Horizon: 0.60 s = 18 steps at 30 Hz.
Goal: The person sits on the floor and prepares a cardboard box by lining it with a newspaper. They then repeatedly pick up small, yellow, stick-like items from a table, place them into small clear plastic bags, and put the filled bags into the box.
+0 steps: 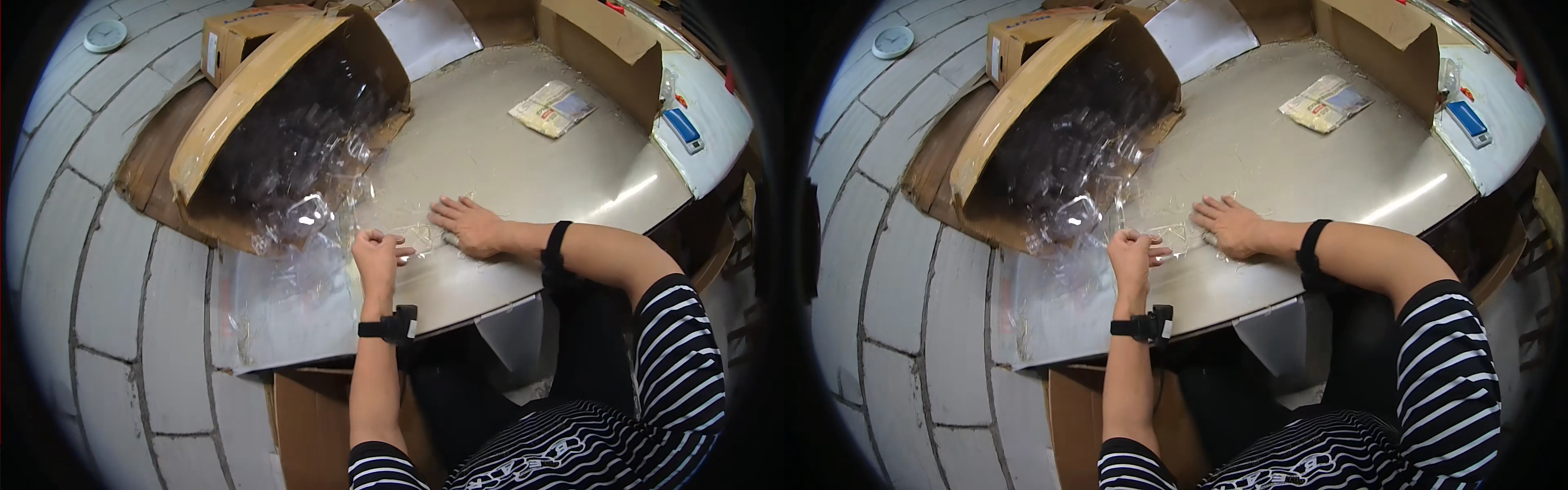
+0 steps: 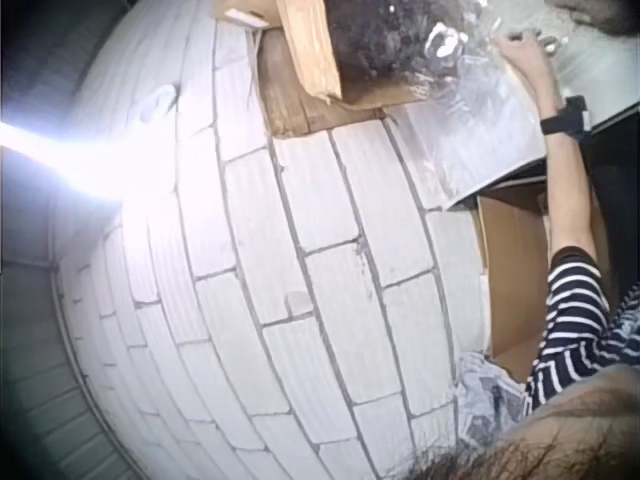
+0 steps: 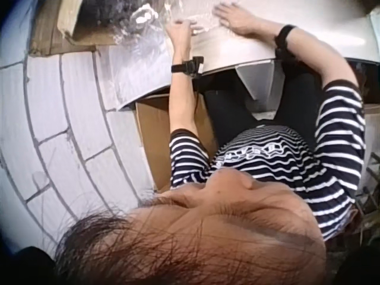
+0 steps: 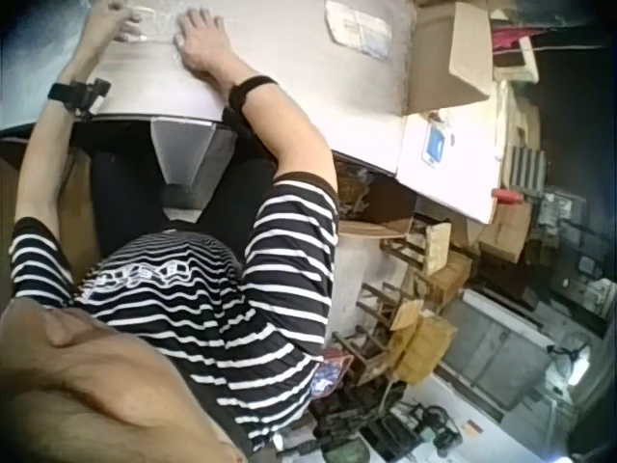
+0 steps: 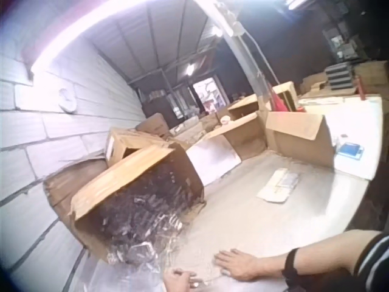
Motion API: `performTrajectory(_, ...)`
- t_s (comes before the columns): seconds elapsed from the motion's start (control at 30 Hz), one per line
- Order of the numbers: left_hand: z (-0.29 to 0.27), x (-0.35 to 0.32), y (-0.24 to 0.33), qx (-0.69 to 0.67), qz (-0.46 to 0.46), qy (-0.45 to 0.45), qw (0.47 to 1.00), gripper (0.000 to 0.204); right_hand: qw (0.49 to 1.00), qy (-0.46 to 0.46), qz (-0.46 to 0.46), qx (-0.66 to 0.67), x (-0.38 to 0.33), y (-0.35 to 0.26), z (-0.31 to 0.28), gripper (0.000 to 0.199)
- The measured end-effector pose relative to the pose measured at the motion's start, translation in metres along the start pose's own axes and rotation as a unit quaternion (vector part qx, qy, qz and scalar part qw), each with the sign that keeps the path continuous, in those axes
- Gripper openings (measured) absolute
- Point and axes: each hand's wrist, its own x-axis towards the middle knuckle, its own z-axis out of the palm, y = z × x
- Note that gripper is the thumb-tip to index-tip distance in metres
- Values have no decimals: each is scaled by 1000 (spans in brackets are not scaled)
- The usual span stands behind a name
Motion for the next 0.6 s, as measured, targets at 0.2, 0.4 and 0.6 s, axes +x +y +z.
performTrajectory(0.2, -19, -134, -43, -209, -102, -65, 970, 36, 965, 55, 78, 244, -74, -14, -36, 46)
performTrajectory(0.4, -31, -248, -139, -223, -255, -76, 938, 31, 941, 181, 169, 230, -128, 9, -32, 49)
performTrajectory(0.6, 26, -245, -215, -250, -346, -174, 888, 36, 995, 91, 40, 13, -75, -49, -4, 47)
